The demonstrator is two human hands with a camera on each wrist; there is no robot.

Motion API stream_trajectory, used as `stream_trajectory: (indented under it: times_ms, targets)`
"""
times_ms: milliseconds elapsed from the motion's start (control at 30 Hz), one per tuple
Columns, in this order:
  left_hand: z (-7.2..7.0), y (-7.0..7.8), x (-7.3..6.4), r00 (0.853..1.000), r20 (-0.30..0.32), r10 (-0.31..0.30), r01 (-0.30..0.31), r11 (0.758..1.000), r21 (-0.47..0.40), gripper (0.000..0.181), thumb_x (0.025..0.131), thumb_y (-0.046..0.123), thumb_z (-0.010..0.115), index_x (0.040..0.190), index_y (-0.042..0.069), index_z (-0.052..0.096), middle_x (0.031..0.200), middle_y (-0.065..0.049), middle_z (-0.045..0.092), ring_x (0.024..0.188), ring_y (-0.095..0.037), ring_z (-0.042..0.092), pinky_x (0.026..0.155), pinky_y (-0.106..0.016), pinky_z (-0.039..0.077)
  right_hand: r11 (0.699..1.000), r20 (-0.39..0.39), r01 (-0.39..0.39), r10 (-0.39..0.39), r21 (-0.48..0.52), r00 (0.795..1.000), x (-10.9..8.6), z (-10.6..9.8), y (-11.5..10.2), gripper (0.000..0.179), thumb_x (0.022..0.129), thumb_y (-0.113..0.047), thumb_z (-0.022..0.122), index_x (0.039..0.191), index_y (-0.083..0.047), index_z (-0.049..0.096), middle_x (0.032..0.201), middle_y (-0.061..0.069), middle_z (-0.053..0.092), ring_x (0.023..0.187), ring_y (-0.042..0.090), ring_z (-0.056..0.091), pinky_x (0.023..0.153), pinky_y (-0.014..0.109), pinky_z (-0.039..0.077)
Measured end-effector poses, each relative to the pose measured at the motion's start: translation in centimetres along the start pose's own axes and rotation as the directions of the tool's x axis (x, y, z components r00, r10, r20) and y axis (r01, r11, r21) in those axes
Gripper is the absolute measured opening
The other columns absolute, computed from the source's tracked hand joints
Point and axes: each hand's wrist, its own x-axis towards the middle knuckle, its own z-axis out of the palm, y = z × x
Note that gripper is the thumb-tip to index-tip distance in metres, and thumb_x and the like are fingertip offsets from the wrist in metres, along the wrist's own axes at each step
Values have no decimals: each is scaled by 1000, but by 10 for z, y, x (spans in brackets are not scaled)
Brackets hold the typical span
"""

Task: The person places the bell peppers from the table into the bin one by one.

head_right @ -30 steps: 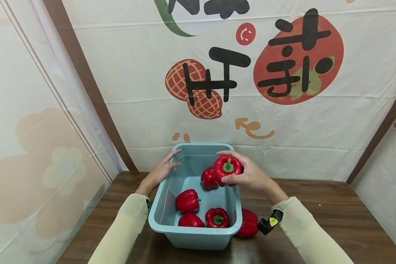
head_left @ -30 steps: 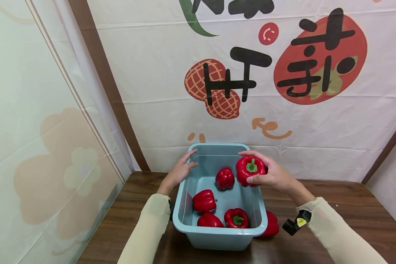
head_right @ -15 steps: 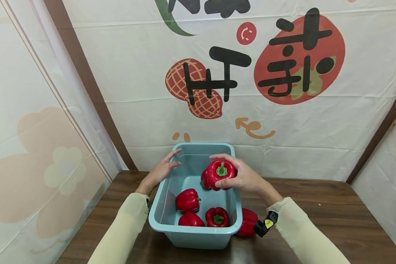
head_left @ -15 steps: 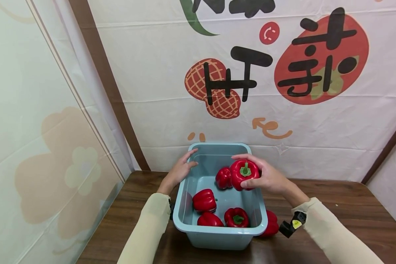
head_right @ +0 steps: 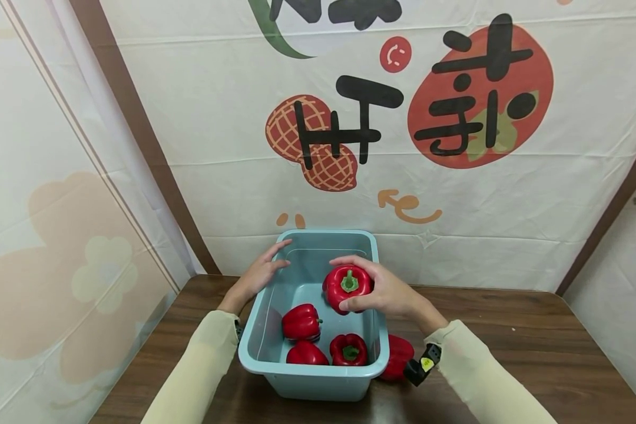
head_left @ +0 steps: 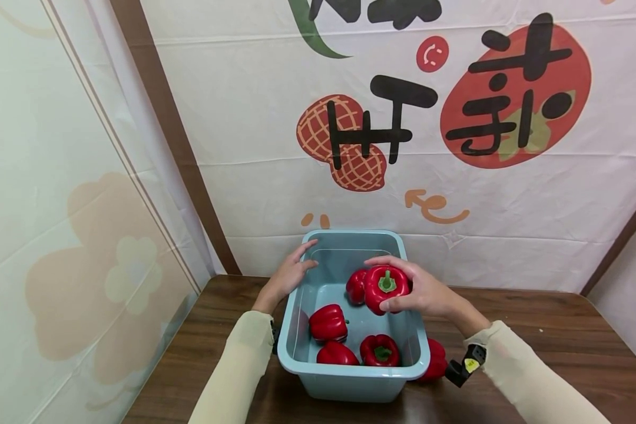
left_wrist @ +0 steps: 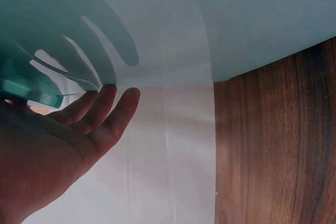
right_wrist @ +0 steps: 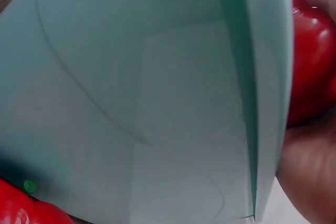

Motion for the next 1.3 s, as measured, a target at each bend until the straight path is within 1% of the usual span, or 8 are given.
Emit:
stream_trajectory:
  times_ms: [200, 333, 467, 667, 900, 1067, 1300]
  targets:
    - [1, 0, 0, 1000, -1, 2, -2, 1000, -1, 57, 99, 26, 48, 154, 25, 35, 163, -10, 22, 134, -40, 41, 102, -62, 42, 1000, 20, -6, 6, 0, 1000, 1, 3, 2, 77, 78, -14, 81, 145, -7, 42, 133, 16, 52, 119, 39, 52, 80, 45, 59]
    - [0, 2, -1, 1000, 4, 5, -5, 1000, -4, 57, 99, 27, 47, 155, 25, 35, 163, -10, 21, 135, -41, 41, 102, -62, 42, 999, 45, -27, 26, 21, 999, 2, 4, 1, 79, 79, -13, 81, 146, -5, 40, 134, 18, 51, 120, 38, 52, 81, 45, 58]
    - [0, 2, -1, 1000, 5, 8, -8, 1000, -10, 57, 99, 27, 48, 154, 25, 35, 163, -10, 21, 135, -40, 40, 102, -63, 41, 997, 65, -59, 56, 47, 996, 2, 5, -1, 78, 79, -13, 81, 146, -5, 40, 134, 18, 51, 121, 38, 51, 81, 46, 58]
    - [1, 0, -2, 1000, 5, 11, -11, 1000, -6, 56, 99, 27, 47, 154, 25, 35, 163, -10, 21, 136, -41, 40, 102, -63, 41, 993, 91, -95, 89, 65, 992, 3, 6, -3, 76, 80, -13, 81, 145, -10, 42, 134, 18, 50, 121, 38, 51, 82, 47, 58]
    - [1, -1, -2, 1000, 3, 21, -21, 1000, -2, 56, 99, 27, 48, 154, 25, 35, 163, -10, 21, 139, -40, 36, 104, -63, 38, 994, 114, -98, 91, 58, 989, 3, 6, -1, 73, 82, -14, 79, 145, -14, 43, 134, 18, 51, 120, 38, 52, 83, 46, 57]
    - [1, -1, -1, 1000, 5, 18, -18, 1000, 1, 57, 99, 27, 47, 154, 25, 34, 163, -10, 22, 137, -40, 39, 103, -63, 40, 992, 118, -115, 109, 49, 987, 3, 7, -1, 74, 81, -16, 80, 145, -16, 43, 133, 15, 52, 120, 36, 52, 83, 46, 57]
    - [1, -1, -1, 1000, 5, 15, -15, 1000, 2, 57, 99, 27, 47, 155, 24, 33, 163, -11, 20, 137, -40, 38, 103, -63, 39, 991, 112, -135, 134, 4, 985, 3, 10, -3, 77, 78, -20, 83, 145, -23, 44, 134, 9, 53, 122, 33, 52, 82, 43, 58]
